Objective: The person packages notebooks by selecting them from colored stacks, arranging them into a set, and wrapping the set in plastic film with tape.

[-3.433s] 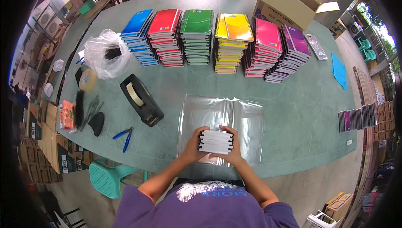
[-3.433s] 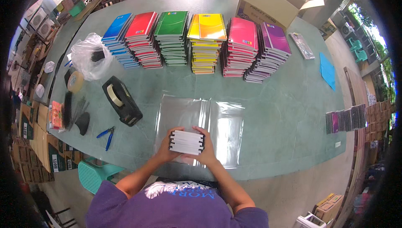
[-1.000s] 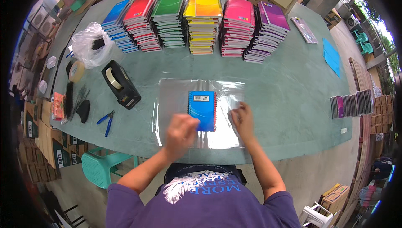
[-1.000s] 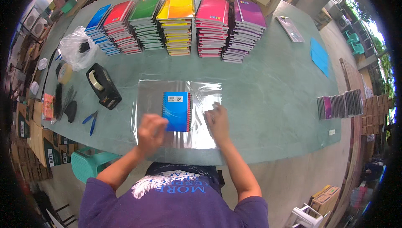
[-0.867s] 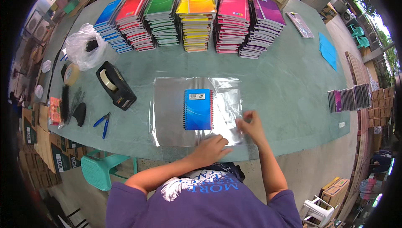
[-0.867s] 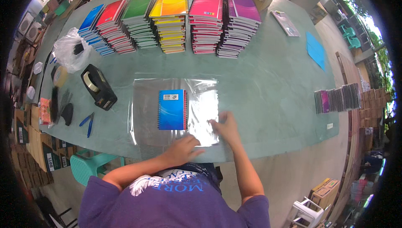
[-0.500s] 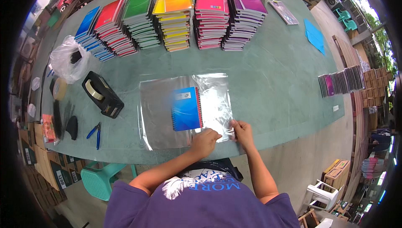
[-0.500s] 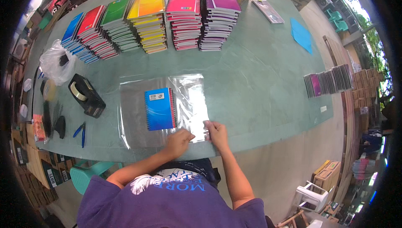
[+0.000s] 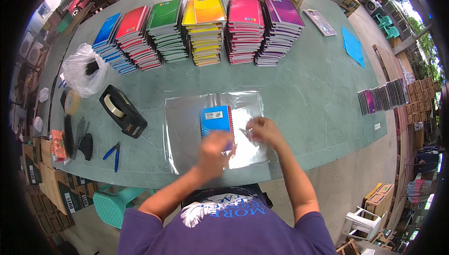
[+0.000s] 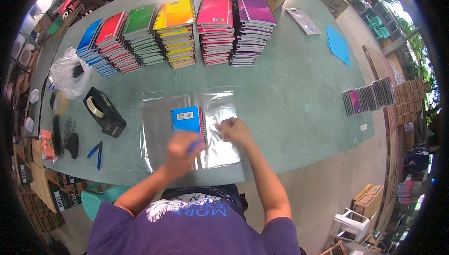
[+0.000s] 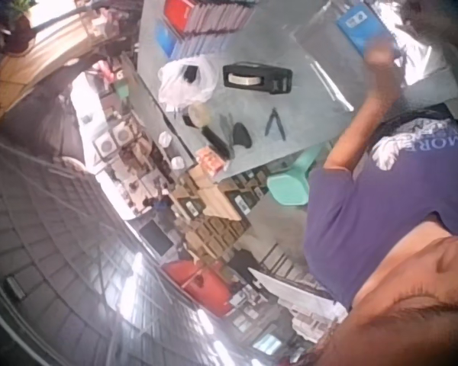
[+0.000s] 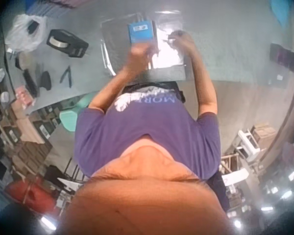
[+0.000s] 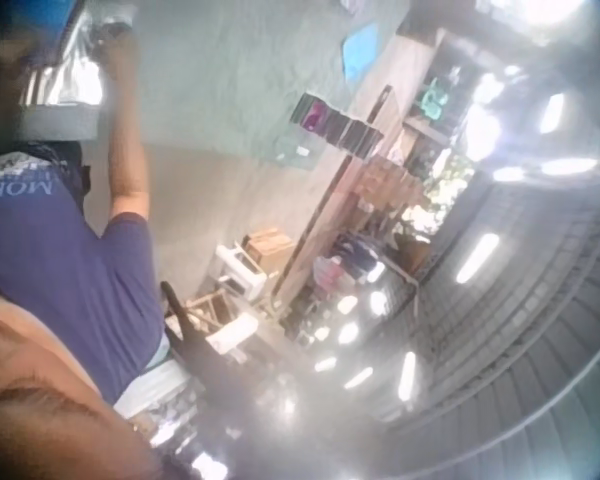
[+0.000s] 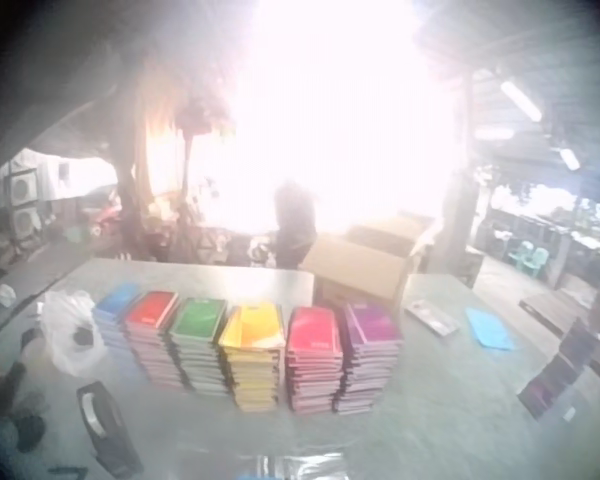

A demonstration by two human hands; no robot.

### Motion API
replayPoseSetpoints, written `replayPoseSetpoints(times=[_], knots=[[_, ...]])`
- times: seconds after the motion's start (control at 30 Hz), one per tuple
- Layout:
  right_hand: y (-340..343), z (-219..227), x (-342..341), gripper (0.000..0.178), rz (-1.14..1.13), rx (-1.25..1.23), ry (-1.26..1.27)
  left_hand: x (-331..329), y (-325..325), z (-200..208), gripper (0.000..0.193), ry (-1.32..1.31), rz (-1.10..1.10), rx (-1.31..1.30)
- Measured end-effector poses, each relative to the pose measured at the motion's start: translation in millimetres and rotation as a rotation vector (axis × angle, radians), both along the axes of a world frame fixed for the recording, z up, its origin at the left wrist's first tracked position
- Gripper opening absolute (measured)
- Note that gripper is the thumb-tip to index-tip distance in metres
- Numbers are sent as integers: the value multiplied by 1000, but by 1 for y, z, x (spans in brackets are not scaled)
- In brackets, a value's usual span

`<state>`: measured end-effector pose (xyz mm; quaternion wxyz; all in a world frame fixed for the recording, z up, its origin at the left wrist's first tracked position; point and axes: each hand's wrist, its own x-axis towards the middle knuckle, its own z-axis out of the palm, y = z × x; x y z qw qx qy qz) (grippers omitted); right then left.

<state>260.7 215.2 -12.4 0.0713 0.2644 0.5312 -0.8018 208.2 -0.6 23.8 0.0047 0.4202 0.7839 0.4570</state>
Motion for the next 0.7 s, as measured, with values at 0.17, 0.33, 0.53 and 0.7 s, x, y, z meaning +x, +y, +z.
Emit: replayPoseSetpoints(times=[0.17,0.33,0.53,0.7], knots=[[-42,65,-34,30,544,802,-99,-88,-2,-48,46,69,383,-169],[-98,28,-45,26,632,1253,96,-86,11,-61,50,-96,339,-147],[-119,13,-31,19,464,1549,94,-88,24,-34,47,349,285,-152],[-146,12,-20,21,273,1619,172,-119,71,-26,45,49,-64,-414]])
